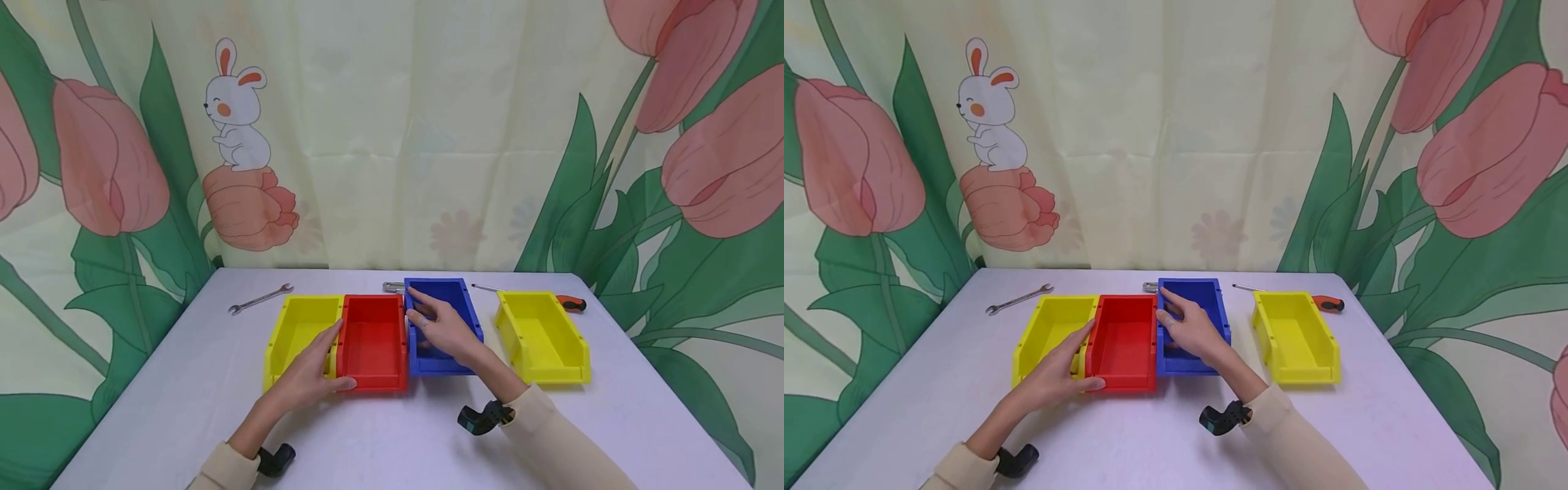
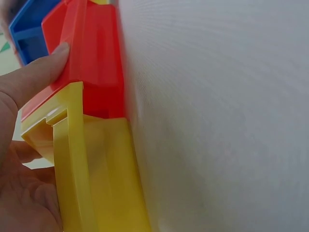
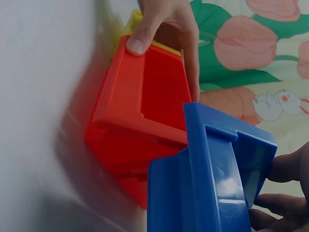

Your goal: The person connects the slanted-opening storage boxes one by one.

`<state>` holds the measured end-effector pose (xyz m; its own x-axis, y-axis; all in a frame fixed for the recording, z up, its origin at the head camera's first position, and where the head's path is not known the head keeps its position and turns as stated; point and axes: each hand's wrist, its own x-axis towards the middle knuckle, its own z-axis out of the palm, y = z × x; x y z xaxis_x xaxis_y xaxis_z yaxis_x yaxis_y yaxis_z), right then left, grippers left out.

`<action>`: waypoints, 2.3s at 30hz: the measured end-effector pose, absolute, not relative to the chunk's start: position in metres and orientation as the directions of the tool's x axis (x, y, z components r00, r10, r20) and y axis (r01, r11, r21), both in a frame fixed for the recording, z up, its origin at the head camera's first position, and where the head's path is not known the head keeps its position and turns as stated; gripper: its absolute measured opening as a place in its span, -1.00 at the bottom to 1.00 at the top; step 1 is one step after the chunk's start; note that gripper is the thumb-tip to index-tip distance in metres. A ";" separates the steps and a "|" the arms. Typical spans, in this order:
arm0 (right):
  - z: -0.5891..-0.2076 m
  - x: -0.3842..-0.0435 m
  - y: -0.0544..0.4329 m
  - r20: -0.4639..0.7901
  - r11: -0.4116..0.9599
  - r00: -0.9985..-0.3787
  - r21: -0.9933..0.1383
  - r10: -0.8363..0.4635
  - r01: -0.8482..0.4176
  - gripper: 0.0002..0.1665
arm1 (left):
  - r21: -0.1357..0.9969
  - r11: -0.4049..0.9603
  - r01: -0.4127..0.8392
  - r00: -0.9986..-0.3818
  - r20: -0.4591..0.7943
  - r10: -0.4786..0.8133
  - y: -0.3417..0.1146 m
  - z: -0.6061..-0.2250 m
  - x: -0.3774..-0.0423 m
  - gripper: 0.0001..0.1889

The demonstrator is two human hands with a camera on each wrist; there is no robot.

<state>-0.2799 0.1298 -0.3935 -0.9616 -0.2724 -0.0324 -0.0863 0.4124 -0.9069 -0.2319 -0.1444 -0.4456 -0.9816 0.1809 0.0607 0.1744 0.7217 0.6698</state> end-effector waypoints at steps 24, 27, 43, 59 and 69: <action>-0.399 -0.279 0.128 -0.011 0.414 -0.959 -0.903 -0.283 -0.112 -0.27 | 0.684 0.714 0.147 -0.985 0.038 0.166 -0.144 -0.444 -0.231 0.24; -0.399 -0.279 0.127 -0.008 0.420 -0.960 -0.900 -0.281 -0.115 -0.27 | 0.685 0.714 0.145 -0.985 0.037 0.166 -0.144 -0.444 -0.231 0.24; -0.402 -0.278 0.125 -0.008 0.445 -0.964 -0.888 -0.267 -0.116 -0.27 | 0.683 0.716 0.148 -0.985 0.039 0.166 -0.144 -0.446 -0.232 0.24; -0.405 -0.277 0.126 -0.013 0.433 -0.959 -0.894 -0.282 -0.115 -0.26 | 0.676 0.721 0.153 -0.984 0.039 0.172 -0.145 -0.445 -0.231 0.24; -0.409 -0.277 0.126 -0.016 0.434 -0.961 -0.894 -0.275 -0.109 -0.27 | 0.677 0.718 0.160 -0.983 0.044 0.177 -0.145 -0.445 -0.230 0.24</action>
